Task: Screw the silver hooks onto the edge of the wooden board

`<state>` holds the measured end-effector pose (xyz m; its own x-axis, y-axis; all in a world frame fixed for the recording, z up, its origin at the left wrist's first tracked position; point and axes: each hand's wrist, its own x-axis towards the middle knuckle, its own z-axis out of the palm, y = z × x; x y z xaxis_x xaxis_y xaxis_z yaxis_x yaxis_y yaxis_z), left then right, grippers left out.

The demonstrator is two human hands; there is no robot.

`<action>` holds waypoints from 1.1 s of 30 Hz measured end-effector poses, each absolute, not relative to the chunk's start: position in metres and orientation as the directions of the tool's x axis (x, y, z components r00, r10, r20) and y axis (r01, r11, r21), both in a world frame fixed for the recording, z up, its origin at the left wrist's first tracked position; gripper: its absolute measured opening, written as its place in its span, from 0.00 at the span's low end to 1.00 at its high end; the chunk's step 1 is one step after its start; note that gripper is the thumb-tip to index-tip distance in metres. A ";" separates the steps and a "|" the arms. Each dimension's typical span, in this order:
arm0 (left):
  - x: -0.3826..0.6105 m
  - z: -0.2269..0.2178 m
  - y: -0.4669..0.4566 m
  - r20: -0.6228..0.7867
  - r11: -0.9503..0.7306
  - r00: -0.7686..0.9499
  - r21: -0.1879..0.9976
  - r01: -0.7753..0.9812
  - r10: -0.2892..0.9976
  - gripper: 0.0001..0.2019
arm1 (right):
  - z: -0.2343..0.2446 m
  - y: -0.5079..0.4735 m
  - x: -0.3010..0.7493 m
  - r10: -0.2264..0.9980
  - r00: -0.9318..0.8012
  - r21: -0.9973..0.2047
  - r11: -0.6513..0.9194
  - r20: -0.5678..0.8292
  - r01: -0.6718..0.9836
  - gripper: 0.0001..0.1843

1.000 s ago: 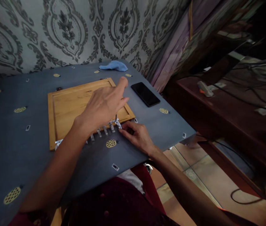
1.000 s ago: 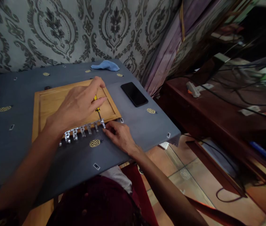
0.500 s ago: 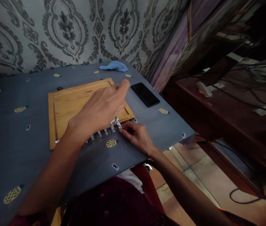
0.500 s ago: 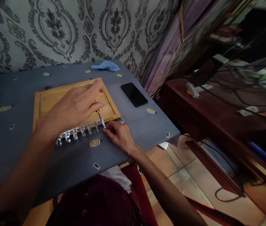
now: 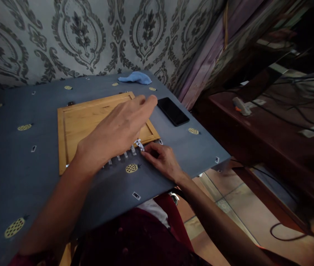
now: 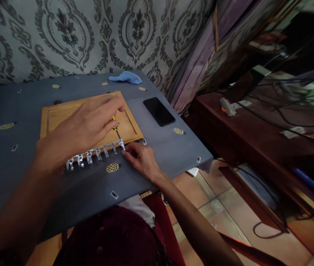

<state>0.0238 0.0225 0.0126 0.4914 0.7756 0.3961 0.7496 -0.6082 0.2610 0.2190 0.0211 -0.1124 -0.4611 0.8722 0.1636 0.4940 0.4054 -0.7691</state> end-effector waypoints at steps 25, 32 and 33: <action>0.030 0.021 0.015 0.295 -0.587 0.522 0.210 0.782 0.801 0.10 | -0.112 0.021 0.219 0.866 -0.465 -0.778 0.418 0.185 0.469 0.11; 0.033 0.016 0.021 0.322 -0.598 0.518 0.246 0.763 0.792 0.09 | -0.111 0.021 0.219 0.867 -0.462 -0.780 0.417 0.187 0.466 0.09; 0.033 0.014 0.024 0.332 -0.600 0.513 0.263 0.755 0.792 0.08 | -0.111 0.021 0.219 0.867 -0.462 -0.782 0.415 0.185 0.466 0.10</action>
